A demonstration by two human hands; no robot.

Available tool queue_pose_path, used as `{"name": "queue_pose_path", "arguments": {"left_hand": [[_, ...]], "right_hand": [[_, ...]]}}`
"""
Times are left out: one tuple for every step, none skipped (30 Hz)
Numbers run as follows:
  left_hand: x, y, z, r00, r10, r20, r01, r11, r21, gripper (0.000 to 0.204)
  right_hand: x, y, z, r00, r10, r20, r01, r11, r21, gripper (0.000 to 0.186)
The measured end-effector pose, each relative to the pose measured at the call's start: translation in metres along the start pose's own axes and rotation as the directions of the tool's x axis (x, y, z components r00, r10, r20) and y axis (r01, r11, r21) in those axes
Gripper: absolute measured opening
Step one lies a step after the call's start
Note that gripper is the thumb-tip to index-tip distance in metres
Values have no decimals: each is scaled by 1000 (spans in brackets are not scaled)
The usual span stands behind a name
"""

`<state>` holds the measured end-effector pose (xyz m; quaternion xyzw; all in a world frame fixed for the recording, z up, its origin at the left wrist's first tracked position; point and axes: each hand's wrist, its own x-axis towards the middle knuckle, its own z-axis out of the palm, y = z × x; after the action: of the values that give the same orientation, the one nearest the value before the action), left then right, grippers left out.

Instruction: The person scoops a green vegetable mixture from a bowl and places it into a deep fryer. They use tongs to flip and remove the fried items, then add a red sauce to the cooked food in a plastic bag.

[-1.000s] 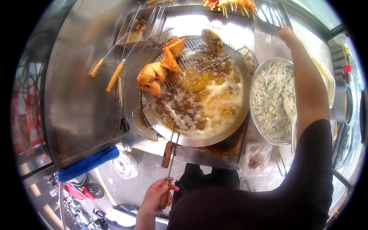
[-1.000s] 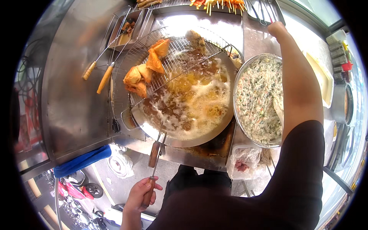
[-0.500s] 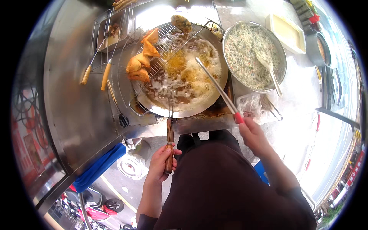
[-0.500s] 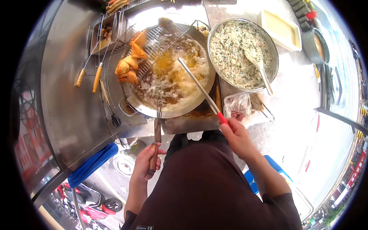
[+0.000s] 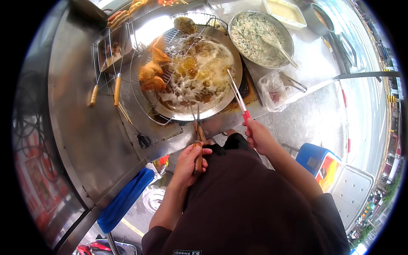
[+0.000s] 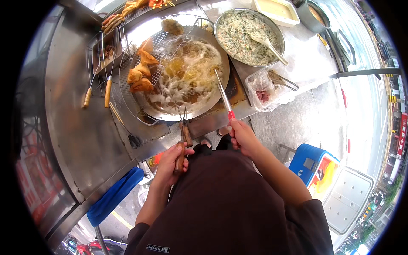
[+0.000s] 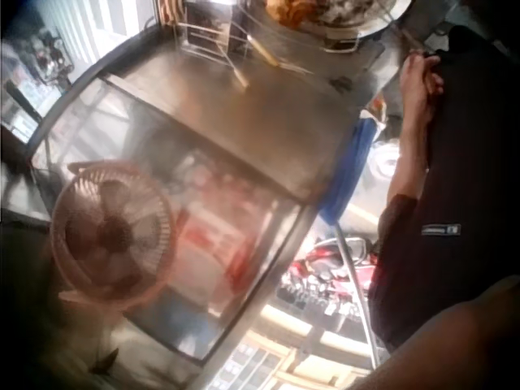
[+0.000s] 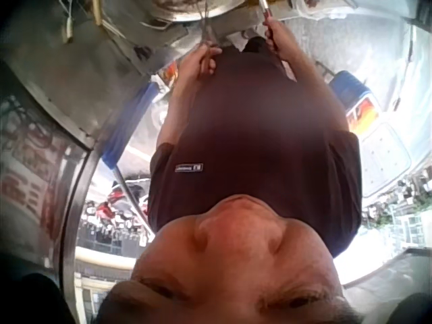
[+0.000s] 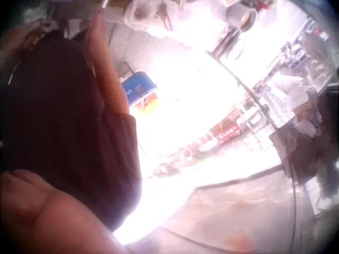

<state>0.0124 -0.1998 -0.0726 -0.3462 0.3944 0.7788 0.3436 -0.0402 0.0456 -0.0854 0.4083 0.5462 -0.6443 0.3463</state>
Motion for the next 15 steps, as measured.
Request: {"name": "queue_pose_path", "arguments": {"left_hand": [[2,1,-1,1000,3,6,-3,1000,6,33],[2,2,-1,1000,4,5,-5,1000,17,33],[2,2,-2,1000,2,5,-2,1000,28,33],[3,2,-1,1000,-1,3,1,999,43,33],[2,2,-2,1000,-2,6,1,998,56,33],[2,3,-3,1000,0,7,0,998,67,33],[2,2,-6,1000,6,13,-7,997,74,33],[2,3,-10,1000,8,12,-9,997,74,32],[1,3,-11,1000,9,18,-10,997,78,31],[0,4,-12,1000,6,20,-7,997,76,29],[0,6,-13,1000,5,20,-7,997,77,28],[-1,7,-13,1000,1,20,-3,997,78,27],[-1,7,-13,1000,-5,20,4,997,83,26],[1,6,-14,1000,-6,27,4,996,86,26],[2,7,-15,999,-7,33,4,996,90,26]], "right_hand": [[4,2,0,1000,-20,-6,20,1000,-10,31],[8,5,0,999,-37,-9,36,999,-18,31],[8,8,-4,998,-56,-21,55,998,-41,30],[9,10,-6,996,-86,-34,83,993,-79,29],[11,12,-8,992,-118,-47,112,987,-116,28],[13,14,-9,985,-161,-59,149,974,-168,26],[17,14,-7,983,-174,-61,160,971,-178,25],[24,14,-3,981,-186,-58,172,966,-192,25],[34,7,5,984,-171,-52,161,973,-163,24],[43,3,11,987,-156,-46,149,980,-135,24],[50,1,15,988,-151,-26,149,985,-83,24],[56,-1,18,989,-147,-5,147,989,-31,24],[61,-1,21,990,-144,15,143,989,20,24],[62,1,19,984,-178,-3,177,983,-45,24],[60,3,14,977,-212,-20,209,972,-110,25]]}}
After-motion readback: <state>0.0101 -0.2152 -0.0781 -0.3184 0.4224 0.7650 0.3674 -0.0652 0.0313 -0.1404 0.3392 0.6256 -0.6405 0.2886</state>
